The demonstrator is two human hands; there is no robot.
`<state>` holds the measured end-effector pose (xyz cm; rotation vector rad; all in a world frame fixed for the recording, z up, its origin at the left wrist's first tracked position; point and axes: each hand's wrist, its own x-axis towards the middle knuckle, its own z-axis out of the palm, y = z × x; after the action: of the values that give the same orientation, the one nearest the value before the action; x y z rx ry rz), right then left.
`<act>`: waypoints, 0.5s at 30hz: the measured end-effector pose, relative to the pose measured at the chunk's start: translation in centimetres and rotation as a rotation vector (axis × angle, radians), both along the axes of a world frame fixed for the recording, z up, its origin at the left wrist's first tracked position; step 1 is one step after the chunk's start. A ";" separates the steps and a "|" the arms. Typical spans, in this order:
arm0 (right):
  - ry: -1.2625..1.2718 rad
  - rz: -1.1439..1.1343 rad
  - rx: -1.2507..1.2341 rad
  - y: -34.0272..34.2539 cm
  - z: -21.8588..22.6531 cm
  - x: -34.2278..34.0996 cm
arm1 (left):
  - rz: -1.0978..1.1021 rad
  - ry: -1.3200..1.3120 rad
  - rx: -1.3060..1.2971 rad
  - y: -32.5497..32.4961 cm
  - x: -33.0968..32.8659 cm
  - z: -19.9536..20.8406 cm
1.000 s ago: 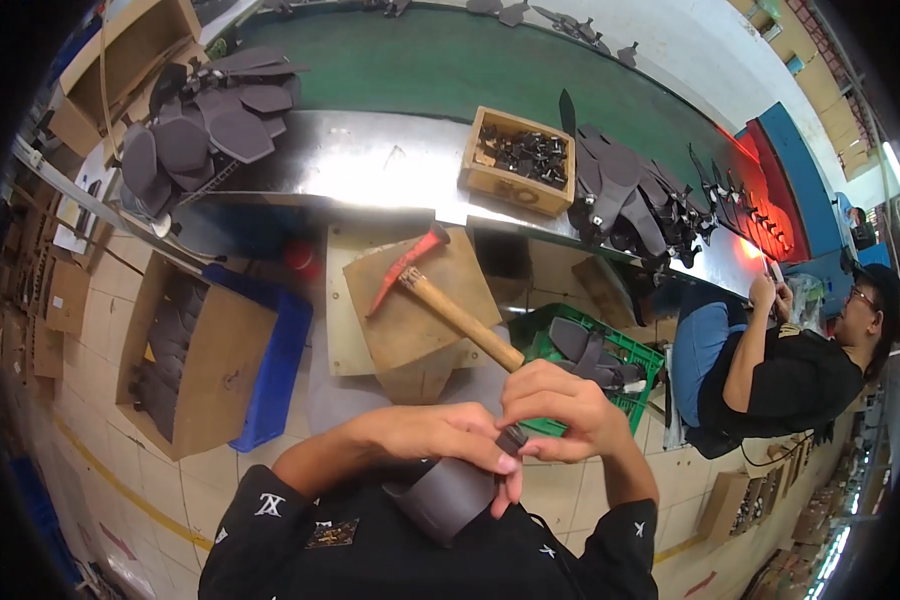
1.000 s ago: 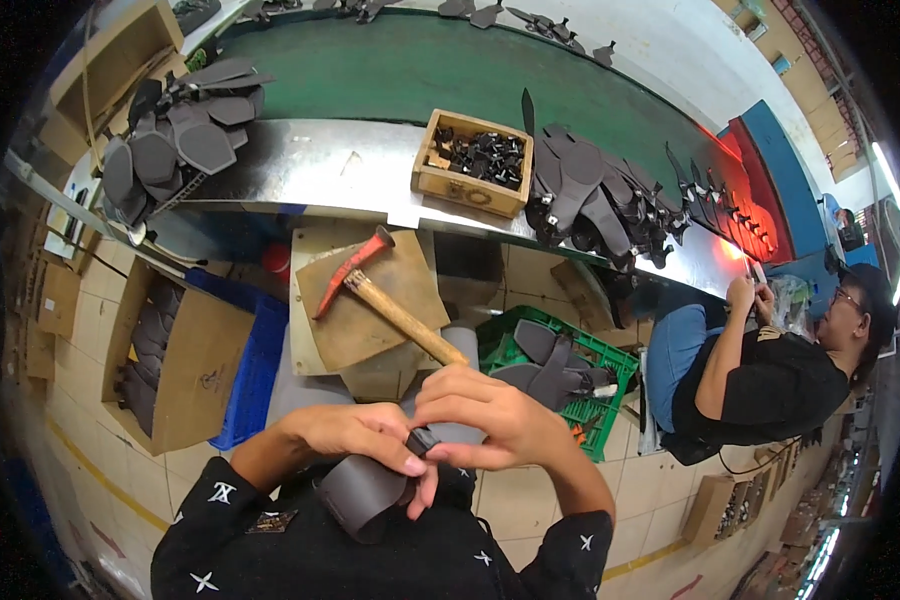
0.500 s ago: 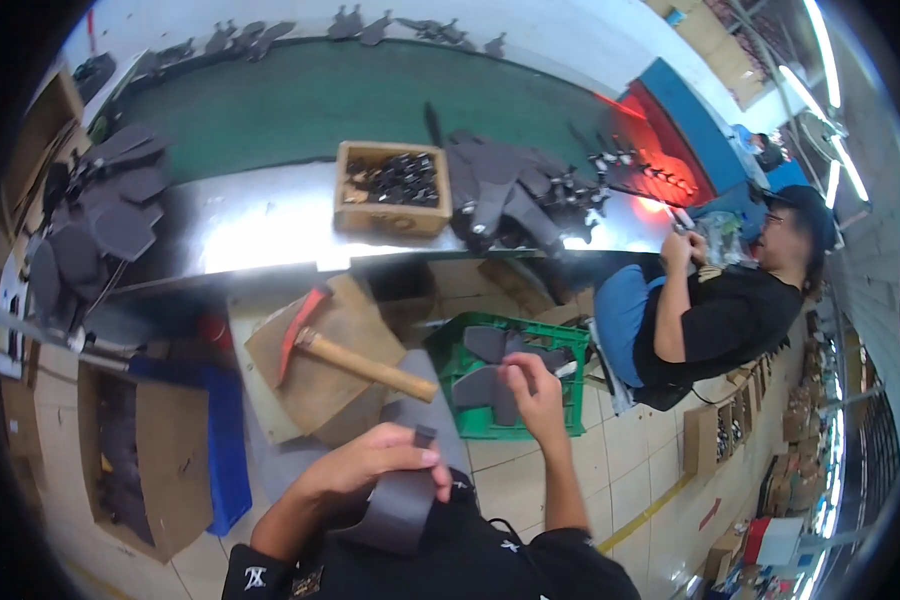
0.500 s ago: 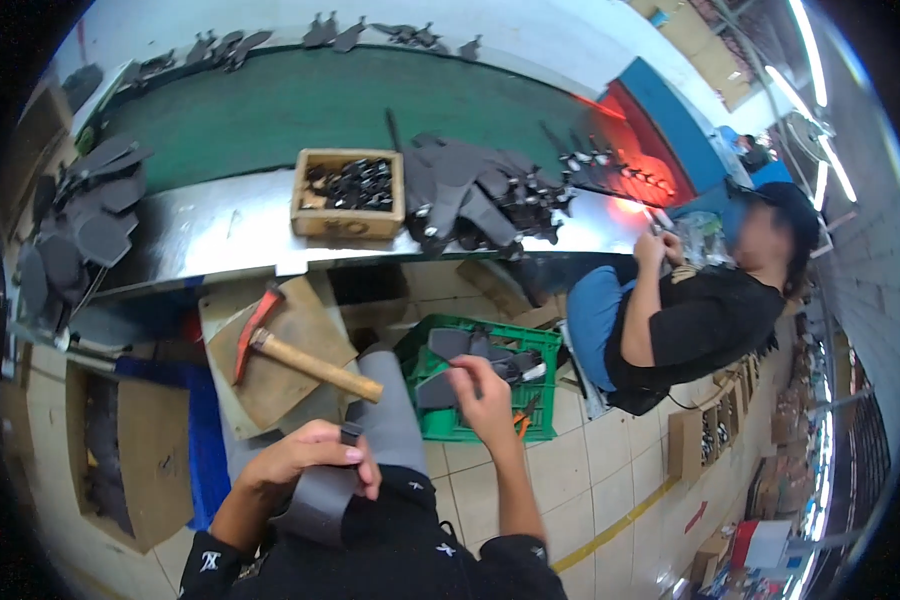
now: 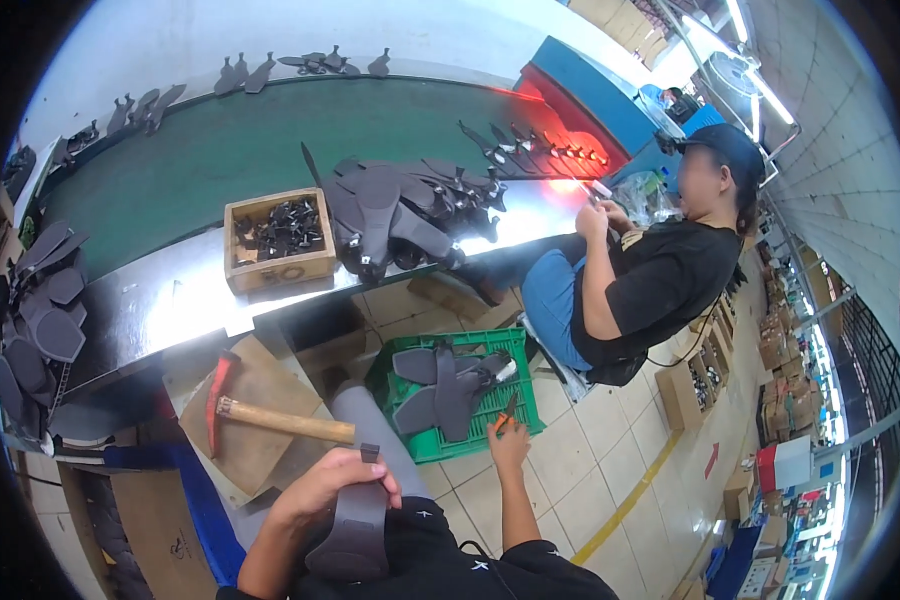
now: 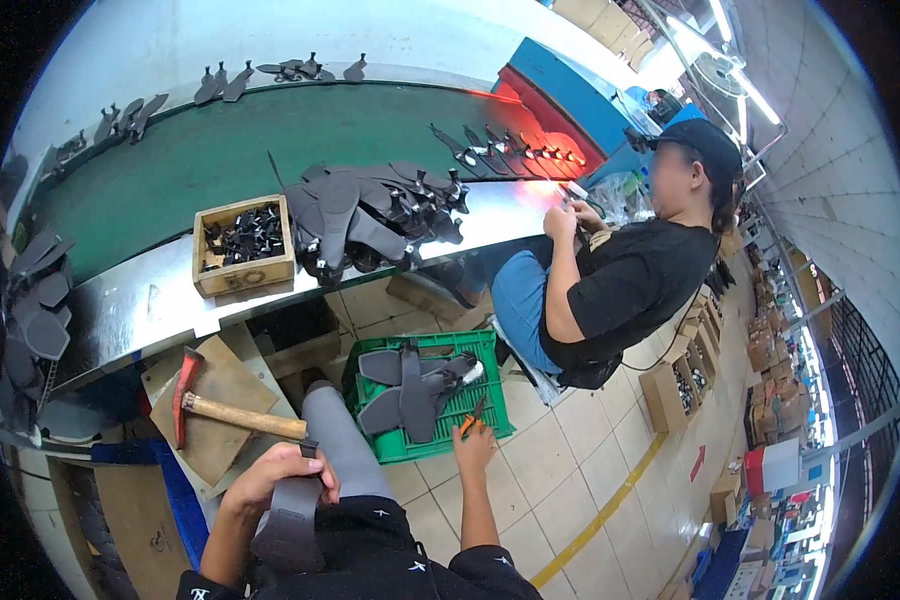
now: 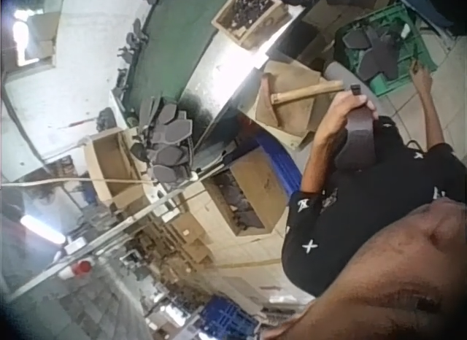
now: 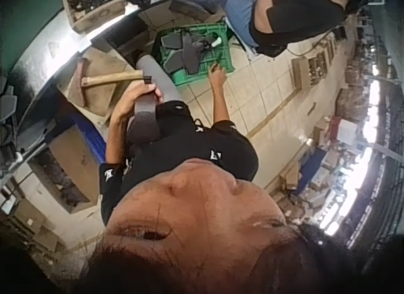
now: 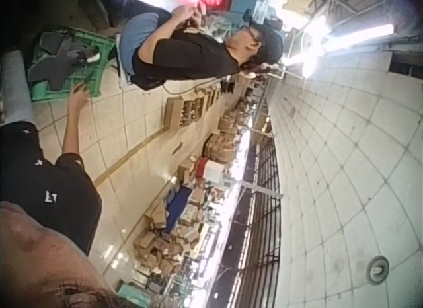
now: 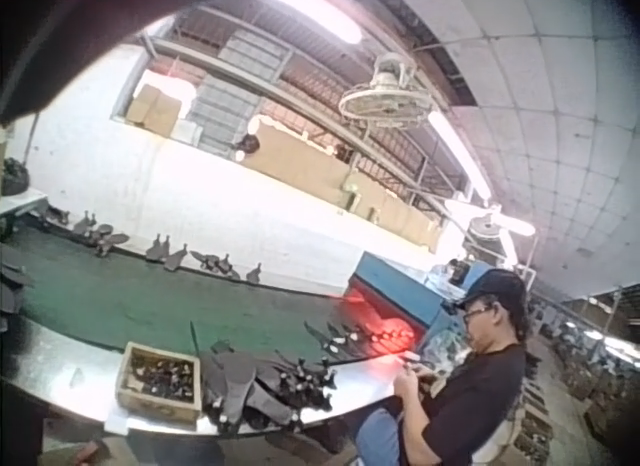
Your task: Assembling shoe soles and components using a hammer and pliers in a manufacturing setting.
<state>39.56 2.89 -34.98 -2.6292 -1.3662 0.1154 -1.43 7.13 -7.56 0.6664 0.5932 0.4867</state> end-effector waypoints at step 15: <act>2.277 -0.001 0.898 -1.5 13.0 -3.5 | -0.002 0.081 0.057 0.2 0.9 -0.6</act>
<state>36.03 1.36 -21.93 -0.5189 -0.2025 1.3786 -0.54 7.28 -8.11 0.7439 0.6566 0.4781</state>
